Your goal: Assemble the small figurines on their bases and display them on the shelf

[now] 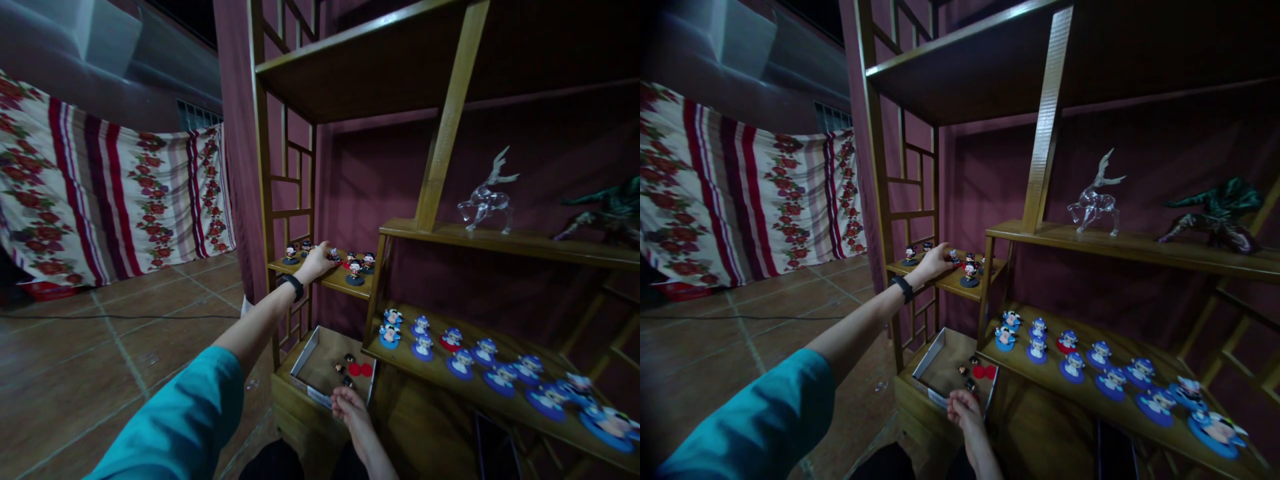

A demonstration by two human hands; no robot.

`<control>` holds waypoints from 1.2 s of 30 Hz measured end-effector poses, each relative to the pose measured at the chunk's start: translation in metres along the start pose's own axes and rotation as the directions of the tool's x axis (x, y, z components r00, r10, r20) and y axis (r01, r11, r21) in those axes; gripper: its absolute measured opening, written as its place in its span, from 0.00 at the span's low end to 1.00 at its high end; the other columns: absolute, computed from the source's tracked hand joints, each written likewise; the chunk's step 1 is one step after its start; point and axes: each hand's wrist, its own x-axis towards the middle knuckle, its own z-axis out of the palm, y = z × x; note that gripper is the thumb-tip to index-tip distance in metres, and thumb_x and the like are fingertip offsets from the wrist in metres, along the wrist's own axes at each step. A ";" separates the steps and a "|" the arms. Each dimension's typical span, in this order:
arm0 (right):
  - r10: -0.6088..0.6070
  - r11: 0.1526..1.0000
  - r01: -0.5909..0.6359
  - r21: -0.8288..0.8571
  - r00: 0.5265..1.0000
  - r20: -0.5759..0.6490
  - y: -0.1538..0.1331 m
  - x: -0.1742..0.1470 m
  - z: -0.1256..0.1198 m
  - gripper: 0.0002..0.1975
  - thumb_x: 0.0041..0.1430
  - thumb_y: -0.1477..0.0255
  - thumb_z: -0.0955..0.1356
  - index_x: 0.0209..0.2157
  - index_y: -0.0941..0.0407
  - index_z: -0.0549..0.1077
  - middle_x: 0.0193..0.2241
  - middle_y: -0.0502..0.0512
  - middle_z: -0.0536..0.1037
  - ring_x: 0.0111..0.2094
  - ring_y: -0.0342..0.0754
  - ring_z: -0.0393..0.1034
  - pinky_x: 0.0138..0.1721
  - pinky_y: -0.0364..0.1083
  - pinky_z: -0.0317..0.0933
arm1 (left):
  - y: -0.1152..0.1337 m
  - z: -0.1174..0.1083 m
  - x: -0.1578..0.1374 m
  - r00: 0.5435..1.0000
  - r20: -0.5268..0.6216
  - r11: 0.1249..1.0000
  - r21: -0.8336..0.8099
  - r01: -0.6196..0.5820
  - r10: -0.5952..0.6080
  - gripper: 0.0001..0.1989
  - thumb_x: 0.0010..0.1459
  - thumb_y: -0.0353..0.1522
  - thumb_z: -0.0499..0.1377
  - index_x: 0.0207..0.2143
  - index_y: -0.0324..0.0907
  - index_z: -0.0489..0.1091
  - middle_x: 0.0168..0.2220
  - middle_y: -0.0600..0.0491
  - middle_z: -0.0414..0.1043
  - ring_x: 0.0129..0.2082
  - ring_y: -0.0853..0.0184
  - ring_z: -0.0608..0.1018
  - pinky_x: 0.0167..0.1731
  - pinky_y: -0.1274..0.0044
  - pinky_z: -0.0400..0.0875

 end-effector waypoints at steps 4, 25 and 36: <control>0.001 1.000 -0.001 0.014 1.000 0.013 -0.003 -0.003 -0.001 0.18 0.36 0.64 0.75 0.30 0.58 0.74 0.27 0.53 0.76 0.27 0.42 0.68 0.30 0.42 0.61 | 0.003 -0.007 -0.014 0.995 -0.095 0.998 -0.064 -0.011 0.005 0.27 0.49 0.30 0.59 0.53 0.38 0.61 0.37 0.49 0.75 0.38 0.64 0.76 0.40 0.75 0.68; -0.045 0.985 0.031 -0.171 0.996 -0.077 -0.010 -0.001 -0.007 0.16 0.38 0.61 0.74 0.28 0.56 0.74 0.26 0.51 0.75 0.26 0.42 0.67 0.29 0.42 0.61 | -0.092 0.120 -0.262 0.763 0.004 0.521 -0.728 0.445 -0.646 0.10 0.39 0.25 0.58 0.29 0.37 0.71 0.29 0.50 0.74 0.30 0.66 0.75 0.31 0.76 0.68; -0.276 0.722 0.121 -0.682 0.953 -0.123 0.010 0.023 -0.024 0.06 0.47 0.68 0.66 0.29 0.53 0.73 0.27 0.50 0.75 0.30 0.47 0.69 0.34 0.46 0.63 | -0.128 0.167 -0.236 0.670 0.215 0.278 -0.789 0.548 -0.711 0.11 0.38 0.25 0.58 0.30 0.36 0.71 0.26 0.55 0.69 0.20 0.75 0.67 0.21 0.82 0.61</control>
